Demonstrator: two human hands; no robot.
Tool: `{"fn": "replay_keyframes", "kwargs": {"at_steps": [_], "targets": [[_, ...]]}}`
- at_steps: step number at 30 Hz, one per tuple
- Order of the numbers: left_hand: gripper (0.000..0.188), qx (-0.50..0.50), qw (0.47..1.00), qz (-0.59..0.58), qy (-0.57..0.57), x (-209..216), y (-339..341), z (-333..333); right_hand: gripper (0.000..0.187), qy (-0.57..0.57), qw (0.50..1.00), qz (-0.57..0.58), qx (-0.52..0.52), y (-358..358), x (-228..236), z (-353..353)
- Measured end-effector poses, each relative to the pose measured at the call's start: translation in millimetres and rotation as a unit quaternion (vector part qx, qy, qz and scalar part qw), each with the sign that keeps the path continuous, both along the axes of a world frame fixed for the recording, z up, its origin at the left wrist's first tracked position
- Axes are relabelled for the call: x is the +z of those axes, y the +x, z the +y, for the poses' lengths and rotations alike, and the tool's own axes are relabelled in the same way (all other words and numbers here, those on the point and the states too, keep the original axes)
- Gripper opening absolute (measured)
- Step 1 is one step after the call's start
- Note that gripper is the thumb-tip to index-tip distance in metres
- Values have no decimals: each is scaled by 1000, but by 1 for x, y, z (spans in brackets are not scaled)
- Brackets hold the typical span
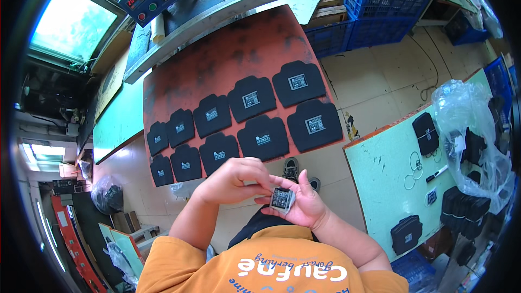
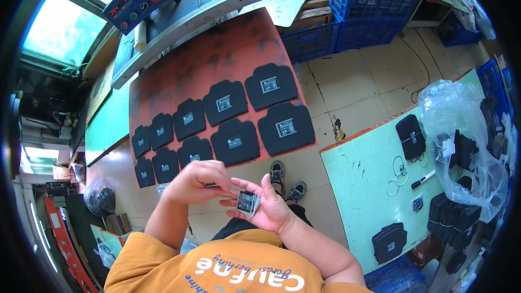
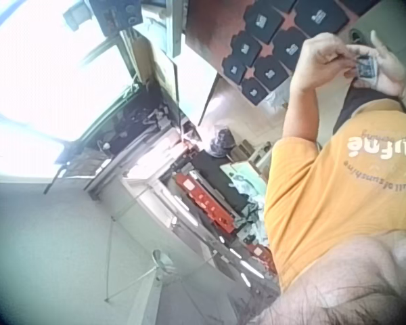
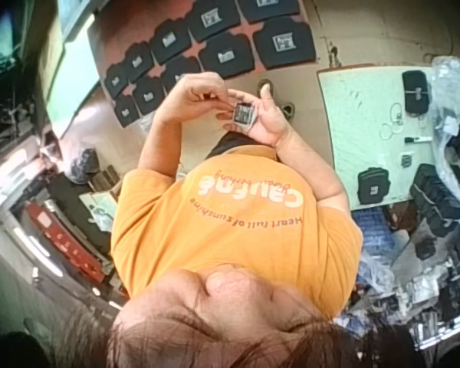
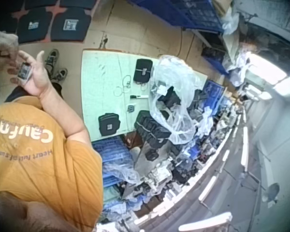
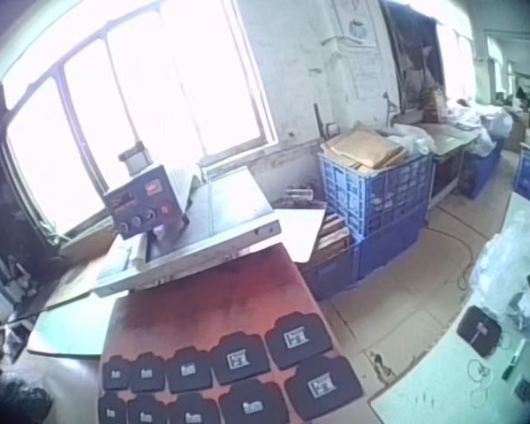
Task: Placing shoe components onto a heat press, aligning small labels, and operating the machine.
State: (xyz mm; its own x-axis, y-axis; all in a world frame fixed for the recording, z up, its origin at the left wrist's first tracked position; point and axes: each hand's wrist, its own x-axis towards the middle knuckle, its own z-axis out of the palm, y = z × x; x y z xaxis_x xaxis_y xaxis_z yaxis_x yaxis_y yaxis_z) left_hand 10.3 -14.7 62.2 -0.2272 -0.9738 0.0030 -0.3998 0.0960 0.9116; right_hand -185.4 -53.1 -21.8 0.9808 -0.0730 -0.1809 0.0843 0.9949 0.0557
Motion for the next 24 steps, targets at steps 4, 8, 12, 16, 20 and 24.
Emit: {"fn": "replay_keyframes", "kwargs": {"at_steps": [4, 8, 12, 16, 20, 24], "targets": [[12, 287, 918, 232, 149, -11, 9, 18, 73, 49, 997, 29, -51, 0, -4, -1], [9, 378, 876, 239, 180, -38, 17, 22, 50, 61, 994, 56, -65, 6, -16, -1], [6, 407, 865, 210, 204, -63, 20, 19, 27, -12, 983, 161, -83, 13, -20, -7], [4, 426, 864, 142, 226, -77, 30, 14, 27, -61, 969, 219, -99, 24, -25, -9], [5, 418, 876, 67, 231, -79, 38, 1, 28, -82, 964, 217, -128, 31, -29, -13], [7, 408, 875, 23, 259, -80, 39, -21, 30, -83, 966, 206, -132, 38, -31, -21]]}}
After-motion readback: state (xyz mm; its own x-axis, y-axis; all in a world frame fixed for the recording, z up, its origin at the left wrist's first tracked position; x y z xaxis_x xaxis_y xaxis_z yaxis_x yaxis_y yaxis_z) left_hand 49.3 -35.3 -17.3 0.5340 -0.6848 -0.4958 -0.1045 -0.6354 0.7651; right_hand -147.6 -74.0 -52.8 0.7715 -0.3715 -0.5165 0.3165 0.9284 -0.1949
